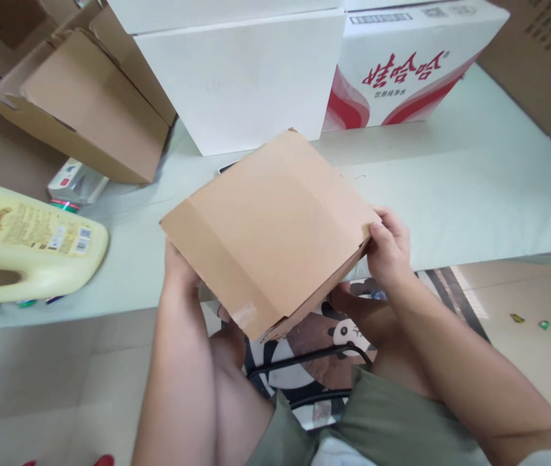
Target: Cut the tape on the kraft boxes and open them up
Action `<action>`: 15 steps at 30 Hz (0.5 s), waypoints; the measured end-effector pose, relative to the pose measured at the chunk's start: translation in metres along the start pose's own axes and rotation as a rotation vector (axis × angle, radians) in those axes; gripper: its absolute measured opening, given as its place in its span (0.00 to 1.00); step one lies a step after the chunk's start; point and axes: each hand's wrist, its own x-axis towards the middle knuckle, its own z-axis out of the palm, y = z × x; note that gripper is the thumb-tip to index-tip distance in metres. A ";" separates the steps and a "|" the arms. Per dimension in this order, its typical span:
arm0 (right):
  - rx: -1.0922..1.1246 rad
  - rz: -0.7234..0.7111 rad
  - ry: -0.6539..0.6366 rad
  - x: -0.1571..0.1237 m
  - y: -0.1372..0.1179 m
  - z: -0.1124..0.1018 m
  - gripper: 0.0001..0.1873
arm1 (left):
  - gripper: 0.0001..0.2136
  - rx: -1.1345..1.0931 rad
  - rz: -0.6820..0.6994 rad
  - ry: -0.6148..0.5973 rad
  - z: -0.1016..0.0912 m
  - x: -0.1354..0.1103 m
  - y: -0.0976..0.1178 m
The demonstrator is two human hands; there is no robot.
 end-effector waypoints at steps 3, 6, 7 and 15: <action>-0.128 -0.021 0.049 -0.001 -0.008 0.004 0.13 | 0.18 -0.125 -0.044 0.044 0.005 -0.004 0.006; -0.232 0.014 0.091 -0.001 -0.013 0.008 0.10 | 0.19 -0.257 -0.071 0.016 0.006 -0.003 0.007; -0.253 0.006 0.103 0.000 -0.013 0.009 0.12 | 0.19 -0.279 -0.080 -0.004 0.005 -0.002 0.006; 0.181 0.370 -0.013 0.008 0.004 0.013 0.30 | 0.14 -0.332 -0.187 -0.057 0.004 0.007 0.001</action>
